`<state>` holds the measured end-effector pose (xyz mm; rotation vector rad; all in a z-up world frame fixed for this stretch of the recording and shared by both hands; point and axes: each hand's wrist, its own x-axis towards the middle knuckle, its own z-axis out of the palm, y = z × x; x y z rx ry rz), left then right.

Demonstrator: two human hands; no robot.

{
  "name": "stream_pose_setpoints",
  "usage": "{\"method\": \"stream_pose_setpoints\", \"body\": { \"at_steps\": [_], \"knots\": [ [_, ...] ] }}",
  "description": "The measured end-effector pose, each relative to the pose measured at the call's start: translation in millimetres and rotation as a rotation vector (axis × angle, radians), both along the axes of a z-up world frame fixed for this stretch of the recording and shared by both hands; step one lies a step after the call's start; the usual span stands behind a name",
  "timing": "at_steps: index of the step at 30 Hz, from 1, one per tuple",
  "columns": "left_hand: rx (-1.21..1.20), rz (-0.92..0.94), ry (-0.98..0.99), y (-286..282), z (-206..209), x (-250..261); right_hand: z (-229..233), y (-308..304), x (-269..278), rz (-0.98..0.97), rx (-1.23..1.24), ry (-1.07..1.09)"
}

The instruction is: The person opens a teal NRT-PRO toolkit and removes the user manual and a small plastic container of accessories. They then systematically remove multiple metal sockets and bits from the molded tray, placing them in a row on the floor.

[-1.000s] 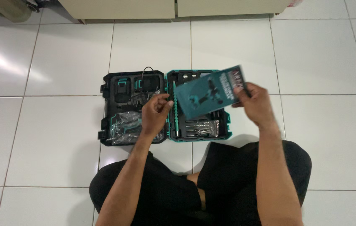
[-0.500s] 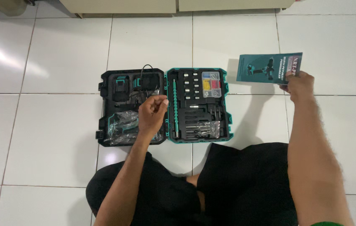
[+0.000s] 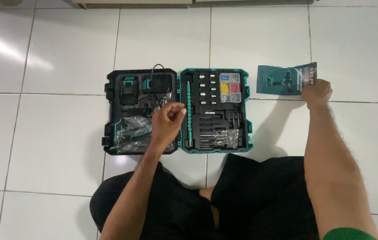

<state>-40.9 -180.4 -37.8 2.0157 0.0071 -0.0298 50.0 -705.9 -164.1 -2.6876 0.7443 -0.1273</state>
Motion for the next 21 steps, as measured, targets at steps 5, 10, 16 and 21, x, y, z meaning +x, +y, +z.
{"method": "stream_pose_setpoints", "body": {
  "at_steps": [5,10,16,21],
  "knots": [
    [-0.007,-0.011,-0.013,-3,-4,-1,-20,-2,2,-0.046,0.016,-0.111],
    [-0.022,-0.046,0.004,-5,-5,-2,-28,-1,-1,-0.055,0.039,-0.147],
    [0.018,-0.051,0.03,-7,3,-3,-8,17,11,-0.001,-0.399,-0.098],
    [0.07,-0.087,-0.115,-13,9,-7,54,90,13,0.317,0.015,-0.187]
  ]
}}
